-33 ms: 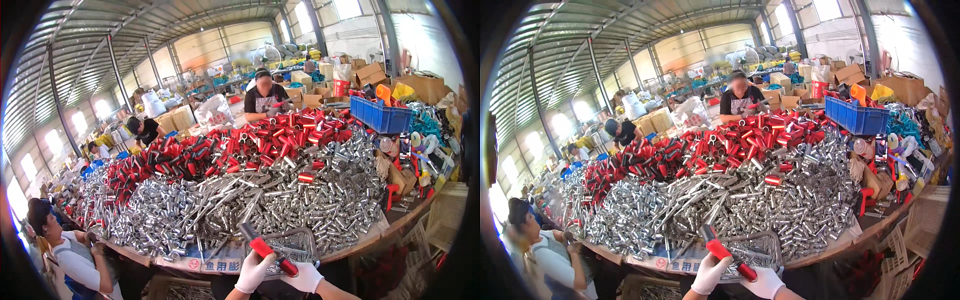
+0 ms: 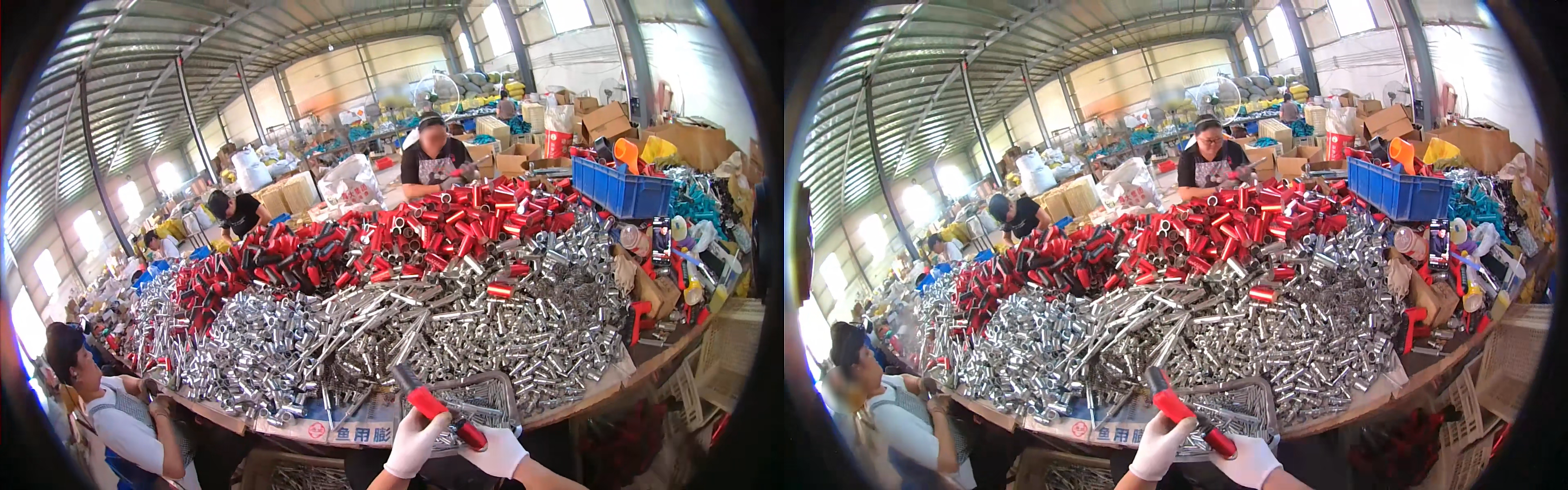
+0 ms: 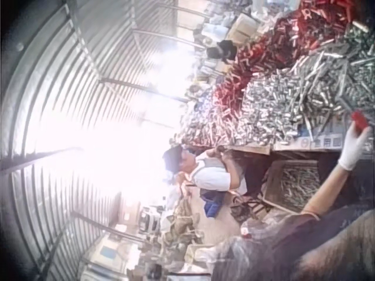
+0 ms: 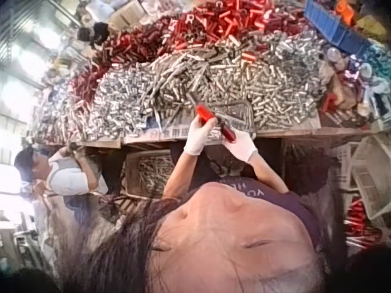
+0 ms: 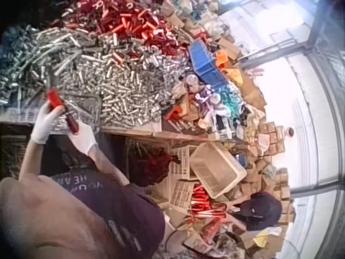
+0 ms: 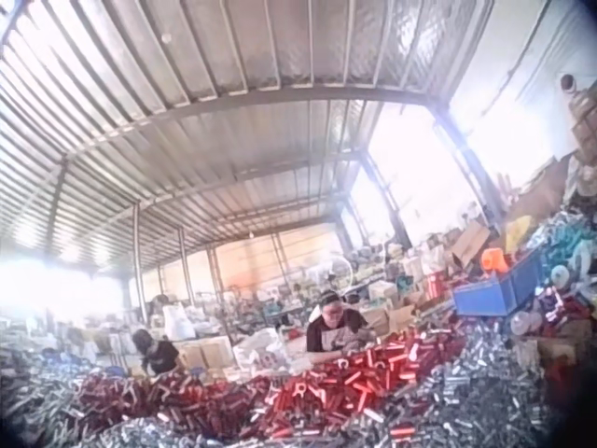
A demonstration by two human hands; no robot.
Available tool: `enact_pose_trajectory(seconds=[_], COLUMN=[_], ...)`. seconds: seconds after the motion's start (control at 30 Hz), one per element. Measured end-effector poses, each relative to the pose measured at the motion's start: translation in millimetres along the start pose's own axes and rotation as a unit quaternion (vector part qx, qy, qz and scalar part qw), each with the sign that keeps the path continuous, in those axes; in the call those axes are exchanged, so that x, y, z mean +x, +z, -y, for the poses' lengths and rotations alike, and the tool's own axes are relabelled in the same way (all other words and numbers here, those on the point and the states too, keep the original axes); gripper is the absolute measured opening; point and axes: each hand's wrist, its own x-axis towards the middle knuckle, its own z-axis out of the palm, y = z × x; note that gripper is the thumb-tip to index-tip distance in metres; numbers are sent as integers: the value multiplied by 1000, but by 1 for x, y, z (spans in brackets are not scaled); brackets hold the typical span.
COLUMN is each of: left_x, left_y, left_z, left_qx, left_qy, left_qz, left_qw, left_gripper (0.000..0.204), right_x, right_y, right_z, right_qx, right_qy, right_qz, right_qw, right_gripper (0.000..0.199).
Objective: The person assembles metal tool components by hand, inserting metal tubes into red handles and placing the finished items into a tray. The person also sorts through a large pile of silver metal parts on a table, picking out individual pieces to join with the red handles.
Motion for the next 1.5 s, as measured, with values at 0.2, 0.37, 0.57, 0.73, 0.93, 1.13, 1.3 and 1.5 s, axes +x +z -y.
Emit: enact_pose_trajectory(seconds=[0.2, 0.37, 0.57, 0.73, 0.93, 1.13, 1.3, 1.5], left_x=[-8, -9, 33, 15, 25, 22, 24, 28], left_y=[17, -8, -29, 4, 4, -7, -10, -6], left_z=[7, -28, -61, -79, -64, -67, -80, -76], left_qx=[57, 408, 399, 645, 712, 619, 564, 480], left_qy=[73, 136, 364, 138, 99, 237, 315, 414], left_qz=[8, -73, 3, -18, -4, 36, 83, 76], left_qw=[996, 900, 842, 752, 695, 748, 759, 770], left_gripper=[27, 34, 31, 38, 55, 43, 25, 20], right_x=[1, 0, -5, -5, -6, -14, -13, -10], right_y=[6, 2, -2, 0, 5, -13, -17, -17], right_z=[11, 11, 23, 17, 9, 24, 24, 28], right_qx=[-46, -45, 20, -45, -93, 224, 419, 465], right_qy=[-9, 1, -22, 28, 65, 181, 190, 188], right_qz=[-118, -155, -65, -37, 3, 185, 300, 314], right_qw=[992, 987, 997, 998, 994, 940, 835, 806], right_gripper=[27, 26, 30, 34, 37, 30, 32, 33])
